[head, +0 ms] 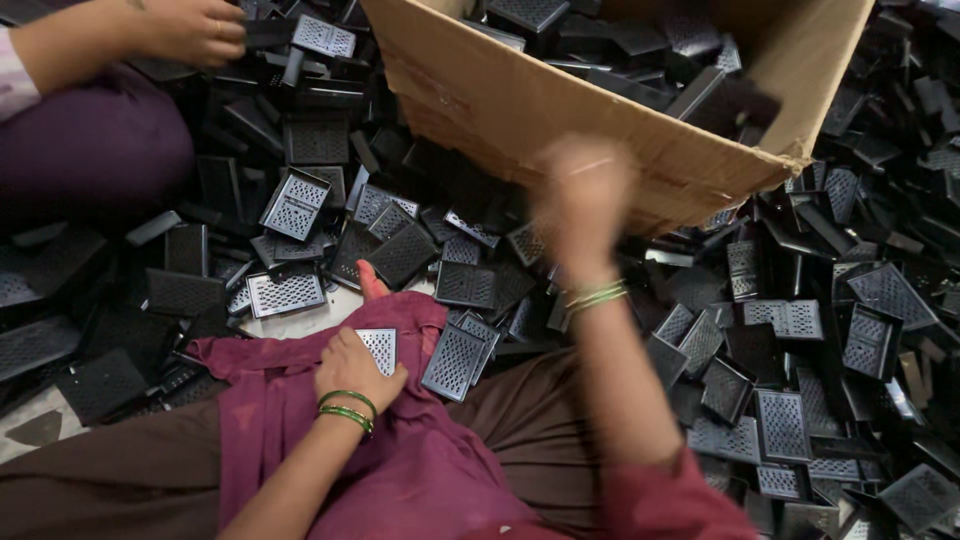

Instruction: The person sits on the floor and repeatedly picks up small black plastic components from a large pile, inspects them by turning them over, and places them into a cardboard box. The person handles the components one at a time, maintaining a steady rhythm.

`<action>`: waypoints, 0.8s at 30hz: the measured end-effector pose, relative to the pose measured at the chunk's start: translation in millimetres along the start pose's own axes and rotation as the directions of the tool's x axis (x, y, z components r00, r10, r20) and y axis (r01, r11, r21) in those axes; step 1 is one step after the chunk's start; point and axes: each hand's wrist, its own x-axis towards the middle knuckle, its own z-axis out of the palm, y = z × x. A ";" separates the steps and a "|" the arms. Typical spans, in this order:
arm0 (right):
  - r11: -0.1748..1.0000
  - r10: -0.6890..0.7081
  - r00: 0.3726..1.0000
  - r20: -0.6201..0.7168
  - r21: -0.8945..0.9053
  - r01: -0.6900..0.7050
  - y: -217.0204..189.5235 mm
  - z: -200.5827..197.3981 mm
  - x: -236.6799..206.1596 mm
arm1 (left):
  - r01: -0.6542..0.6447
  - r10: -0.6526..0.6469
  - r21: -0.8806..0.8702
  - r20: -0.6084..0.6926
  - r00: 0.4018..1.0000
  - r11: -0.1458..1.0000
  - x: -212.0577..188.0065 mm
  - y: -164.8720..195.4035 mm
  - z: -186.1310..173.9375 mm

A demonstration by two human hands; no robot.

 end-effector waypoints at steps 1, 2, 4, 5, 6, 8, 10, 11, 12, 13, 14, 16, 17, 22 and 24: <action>0.991 0.113 0.857 0.502 0.002 -0.132 -29.8 21.6 -23.8 | 0.005 -0.005 0.005 0.006 1.000 1.000 1.5 -0.5 -1.6; 0.952 0.105 0.826 0.553 0.186 -0.245 -57.1 36.8 -51.3 | 0.033 -0.033 -0.001 0.020 0.999 0.999 3.7 -3.0 -3.1; 0.946 -0.051 0.825 0.564 0.292 -0.142 -84.2 64.9 -92.5 | 0.087 -0.087 -0.009 0.049 0.995 0.996 11.0 -10.5 -3.7; 0.936 -0.092 0.778 0.622 0.321 -0.146 -88.1 75.6 -109.0 | 0.118 -0.109 -0.092 0.093 0.990 0.989 15.3 -17.6 -3.1; 0.959 -0.082 0.759 0.646 0.259 -0.116 -89.7 83.9 -123.4 | 0.152 -0.127 -0.179 0.144 0.981 0.972 20.0 -29.6 -3.3; 0.991 -0.065 0.738 0.672 0.132 -0.034 -83.3 99.8 -135.8 | 0.108 -0.009 -0.583 0.170 0.985 0.805 34.8 -46.7 -1.1; 0.986 0.023 0.672 0.741 0.096 -0.140 -75.3 105.8 -136.0 | -0.036 0.177 -0.970 0.008 0.984 0.242 45.2 -55.0 4.2; 0.978 0.061 0.632 0.773 0.080 -0.192 -74.1 105.1 -132.8 | 0.020 0.204 -0.988 0.052 0.978 0.153 46.3 -60.0 4.6; 0.942 0.090 0.659 0.747 0.151 -0.300 -76.5 101.3 -128.5 | 0.082 0.234 -0.995 0.095 0.968 0.064 45.8 -62.7 4.2; 0.888 0.127 0.678 0.724 0.221 -0.403 -82.0 93.9 -124.3 | 0.148 0.270 -0.989 0.137 0.953 -0.021 43.5 -61.8 4.4; 0.818 0.173 0.690 0.702 0.288 -0.497 -88.2 83.6 -118.7 | 0.186 0.287 -0.980 0.160 0.945 -0.067 39.6 -59.4 3.4; 0.698 0.250 0.689 0.681 0.366 -0.615 -109.1 58.3 -107.5 | 0.268 0.336 -0.950 0.203 0.920 -0.158 31.2 -45.8 1.0; 0.631 0.291 0.680 0.672 0.399 -0.665 -121.6 44.5 -102.4 | 0.242 0.331 -0.958 0.180 0.926 -0.155 27.1 -35.9 0.0; 0.324 0.220 0.616 0.756 0.539 -0.778 -172.5 -9.0 -88.2 | 0.072 0.332 -0.991 0.029 0.943 -0.117 13.3 -2.8 -11.9; 0.184 0.115 0.657 0.745 0.634 -0.751 -175.7 -14.3 -83.5 | 0.083 0.314 -0.988 0.039 0.949 -0.127 10.9 -0.5 -19.6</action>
